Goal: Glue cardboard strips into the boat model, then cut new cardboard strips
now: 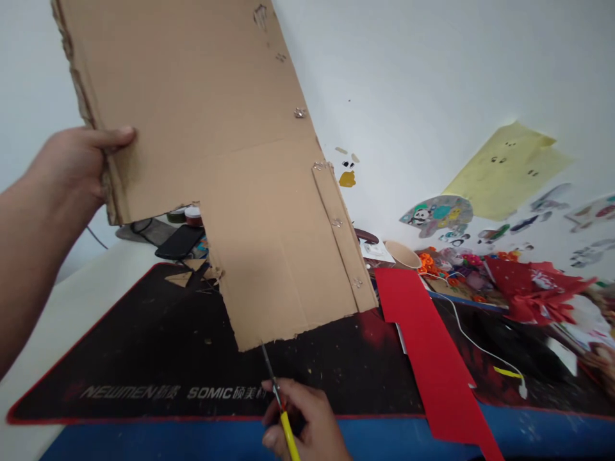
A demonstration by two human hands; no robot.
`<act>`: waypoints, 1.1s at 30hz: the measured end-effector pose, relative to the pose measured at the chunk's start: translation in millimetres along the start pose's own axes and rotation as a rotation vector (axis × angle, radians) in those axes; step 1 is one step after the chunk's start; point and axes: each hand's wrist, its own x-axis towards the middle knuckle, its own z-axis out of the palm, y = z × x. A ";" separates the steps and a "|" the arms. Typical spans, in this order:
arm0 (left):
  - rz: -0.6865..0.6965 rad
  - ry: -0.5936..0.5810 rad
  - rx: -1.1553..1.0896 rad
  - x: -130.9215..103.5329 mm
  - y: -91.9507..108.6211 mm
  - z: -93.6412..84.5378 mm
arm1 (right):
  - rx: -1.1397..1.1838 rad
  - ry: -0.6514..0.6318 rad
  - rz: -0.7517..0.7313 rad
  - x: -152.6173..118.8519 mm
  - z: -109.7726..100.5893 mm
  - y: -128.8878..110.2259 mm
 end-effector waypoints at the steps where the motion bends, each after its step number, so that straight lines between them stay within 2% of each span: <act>1: -0.016 -0.021 -0.048 0.7 0.6 -1.4 | -0.015 0.004 0.005 0.2 -0.6 0.0; 6: -0.083 -0.010 -0.264 12.7 -5.5 -9.1 | -0.013 -0.064 0.043 3.0 1.5 -1.2; 10: -0.133 -0.026 -0.273 23.0 -13.8 -13.0 | -0.036 -0.066 0.036 5.3 4.1 -4.4; 14: -0.090 -0.014 -0.295 27.5 -17.7 -14.3 | -0.009 -0.047 0.017 6.0 3.5 -6.7; 21: -0.064 0.000 -0.305 25.8 -15.9 -14.7 | 0.038 -0.028 -0.017 7.8 1.9 -9.7; 33: -0.056 -0.021 -0.258 27.5 -21.4 -14.7 | -0.059 -0.021 0.006 10.5 -4.3 -8.0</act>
